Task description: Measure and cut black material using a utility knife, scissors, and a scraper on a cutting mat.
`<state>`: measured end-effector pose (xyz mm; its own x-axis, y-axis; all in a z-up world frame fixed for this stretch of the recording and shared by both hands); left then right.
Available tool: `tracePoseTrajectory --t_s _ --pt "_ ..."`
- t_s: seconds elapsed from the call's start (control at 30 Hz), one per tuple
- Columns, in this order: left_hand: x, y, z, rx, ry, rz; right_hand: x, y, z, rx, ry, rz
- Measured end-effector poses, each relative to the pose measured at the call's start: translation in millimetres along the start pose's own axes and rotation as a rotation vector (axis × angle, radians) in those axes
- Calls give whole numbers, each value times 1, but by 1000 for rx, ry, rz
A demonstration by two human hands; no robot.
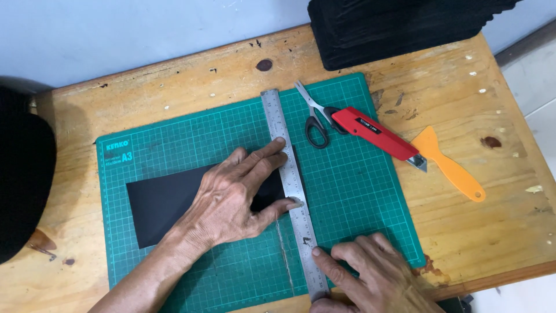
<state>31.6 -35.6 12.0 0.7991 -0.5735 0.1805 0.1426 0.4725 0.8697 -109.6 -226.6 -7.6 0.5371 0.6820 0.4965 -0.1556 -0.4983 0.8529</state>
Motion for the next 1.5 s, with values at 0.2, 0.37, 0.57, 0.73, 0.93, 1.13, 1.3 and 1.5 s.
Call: tracePoseTrajectory --t_s 0.2,0.37,0.57,0.73,0.93,1.13,1.3,1.5 --pt "0 0 0 -5 17 -10 3 2 -1 -29 12 18" --pt "0 0 0 9 15 11 5 7 -4 35 76 56" --pt "-1 0 0 14 -8 14 13 9 -7 110 89 -44" --pt "-2 0 -1 15 -27 35 10 10 -9 108 78 -29" --pt "-4 -1 -2 18 -33 36 19 16 -9 98 71 15" --pt "-4 -3 -4 29 -41 30 18 17 -9 111 52 2" --pt "-6 -3 -3 33 -52 41 16 17 -11 96 67 10" --pt "-6 -4 -3 47 -58 44 13 16 -13 63 96 -14"
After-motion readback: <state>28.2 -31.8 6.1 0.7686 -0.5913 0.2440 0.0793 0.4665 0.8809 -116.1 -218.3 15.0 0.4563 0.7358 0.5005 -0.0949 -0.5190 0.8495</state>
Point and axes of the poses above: each hand's wrist, its own x-axis towards the middle knuckle, its own y-axis out of the back of the hand, z = x × y, the point moved 5 cm from there along x, towards the middle knuckle, and after that the axes turned 12 degrees about y, right-handed, at the moved point
